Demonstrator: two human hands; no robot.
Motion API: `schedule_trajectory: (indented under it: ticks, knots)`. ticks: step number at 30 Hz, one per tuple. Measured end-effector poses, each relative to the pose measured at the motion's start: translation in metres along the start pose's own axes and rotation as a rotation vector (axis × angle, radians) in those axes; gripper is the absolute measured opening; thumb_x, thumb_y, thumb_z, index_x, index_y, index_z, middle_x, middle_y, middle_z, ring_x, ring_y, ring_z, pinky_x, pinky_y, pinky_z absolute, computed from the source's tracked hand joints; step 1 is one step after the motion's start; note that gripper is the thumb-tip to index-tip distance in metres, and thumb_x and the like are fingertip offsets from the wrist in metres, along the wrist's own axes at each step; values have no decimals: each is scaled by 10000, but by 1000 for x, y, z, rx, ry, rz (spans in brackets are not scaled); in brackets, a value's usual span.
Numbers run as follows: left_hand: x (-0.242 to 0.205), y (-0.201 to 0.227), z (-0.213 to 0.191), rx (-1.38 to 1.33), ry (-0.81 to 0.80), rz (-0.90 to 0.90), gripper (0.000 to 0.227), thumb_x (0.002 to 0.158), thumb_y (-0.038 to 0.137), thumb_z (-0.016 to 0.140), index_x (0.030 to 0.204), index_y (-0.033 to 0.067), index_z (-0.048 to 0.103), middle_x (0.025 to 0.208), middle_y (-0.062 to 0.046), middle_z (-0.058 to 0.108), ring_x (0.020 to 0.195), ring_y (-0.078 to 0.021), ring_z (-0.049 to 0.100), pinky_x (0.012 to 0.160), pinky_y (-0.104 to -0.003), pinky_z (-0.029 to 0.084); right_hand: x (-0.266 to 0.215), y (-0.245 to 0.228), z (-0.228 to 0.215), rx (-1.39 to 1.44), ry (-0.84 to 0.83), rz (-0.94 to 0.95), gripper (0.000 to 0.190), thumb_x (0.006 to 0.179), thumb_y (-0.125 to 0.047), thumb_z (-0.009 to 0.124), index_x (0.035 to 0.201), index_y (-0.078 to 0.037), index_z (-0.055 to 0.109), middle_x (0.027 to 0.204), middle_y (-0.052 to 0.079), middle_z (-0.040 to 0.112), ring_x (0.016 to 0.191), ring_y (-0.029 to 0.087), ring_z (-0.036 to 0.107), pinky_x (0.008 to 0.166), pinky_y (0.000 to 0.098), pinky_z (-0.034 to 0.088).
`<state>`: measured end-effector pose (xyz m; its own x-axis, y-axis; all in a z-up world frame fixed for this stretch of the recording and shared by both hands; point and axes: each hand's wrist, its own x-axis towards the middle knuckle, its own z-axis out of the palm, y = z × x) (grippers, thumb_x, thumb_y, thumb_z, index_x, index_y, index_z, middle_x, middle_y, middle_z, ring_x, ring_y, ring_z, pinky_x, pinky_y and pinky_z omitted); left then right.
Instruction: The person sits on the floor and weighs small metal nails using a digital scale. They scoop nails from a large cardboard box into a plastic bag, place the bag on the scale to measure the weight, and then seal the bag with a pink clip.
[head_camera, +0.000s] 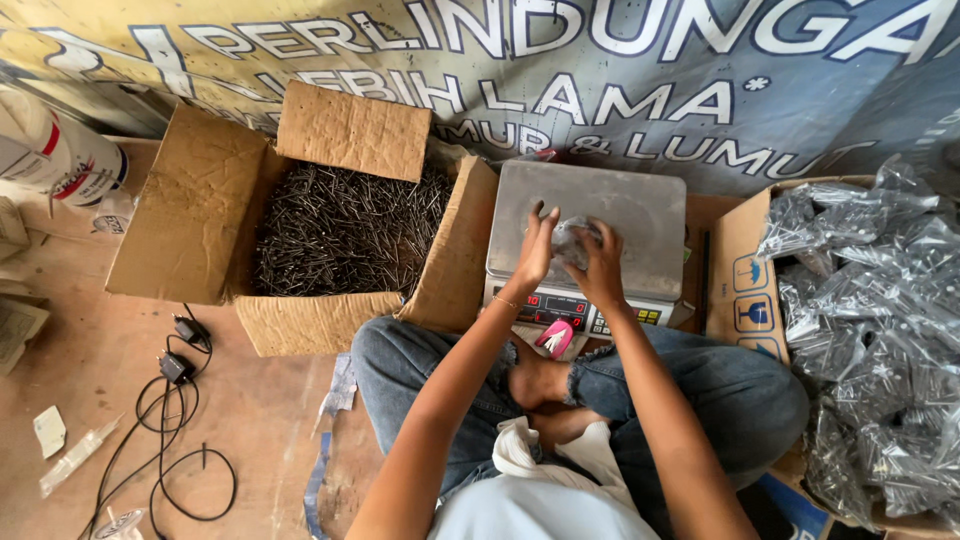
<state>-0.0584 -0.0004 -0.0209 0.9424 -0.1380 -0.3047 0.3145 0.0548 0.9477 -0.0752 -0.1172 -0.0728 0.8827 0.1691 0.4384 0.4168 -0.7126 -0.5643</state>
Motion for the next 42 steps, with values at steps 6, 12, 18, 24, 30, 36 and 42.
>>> schedule_trajectory:
  ticks: [6,12,18,24,30,36,42]
  knots:
    - [6,7,-13,-48,191,148,701,921,443,472,1390,-34,260,1347,-346,356,1058,-525,519,910,-564,431,28,9,4,-150,44,109,398,717,-288,732,1086,-192,618,1133,76,513,1034,308,550,918,407,418]
    - [1,14,-20,-154,193,136,644,920,379,518,1372,-31,316,1349,-315,376,980,-501,571,890,-541,448,69,22,13,-433,144,122,326,771,-447,683,991,-208,663,957,15,552,720,247,649,631,356,537]
    - [0,-4,-34,-158,205,69,625,925,332,495,1372,-57,295,1345,-313,374,926,-430,621,872,-502,482,59,36,34,-472,272,86,269,769,-428,692,851,-172,696,929,41,595,723,251,640,638,342,532]
    - [7,-10,-34,-77,165,89,641,916,371,526,1367,-37,321,1316,-290,427,1002,-448,581,898,-521,464,60,36,29,-429,199,113,349,723,-511,686,852,-186,695,902,17,592,662,287,635,586,414,521]
    - [29,-19,-33,157,86,183,646,917,457,470,1371,10,361,1330,-245,451,1207,-485,411,1036,-548,344,45,34,17,-24,308,54,489,731,-284,757,1148,-77,607,1094,147,556,1073,332,561,876,410,461]
    - [24,-1,-22,161,63,209,634,910,460,483,1365,29,389,1335,-242,445,1217,-487,403,1056,-534,326,59,28,6,83,-40,194,529,699,-359,761,1123,-89,598,1169,110,523,1069,367,551,908,460,448]
    - [25,-20,-26,154,59,133,647,901,494,493,1382,76,383,1358,-204,430,1239,-441,404,1074,-482,327,42,37,16,-222,-23,15,451,602,-166,791,1010,-123,602,1066,70,474,995,329,551,779,430,523]
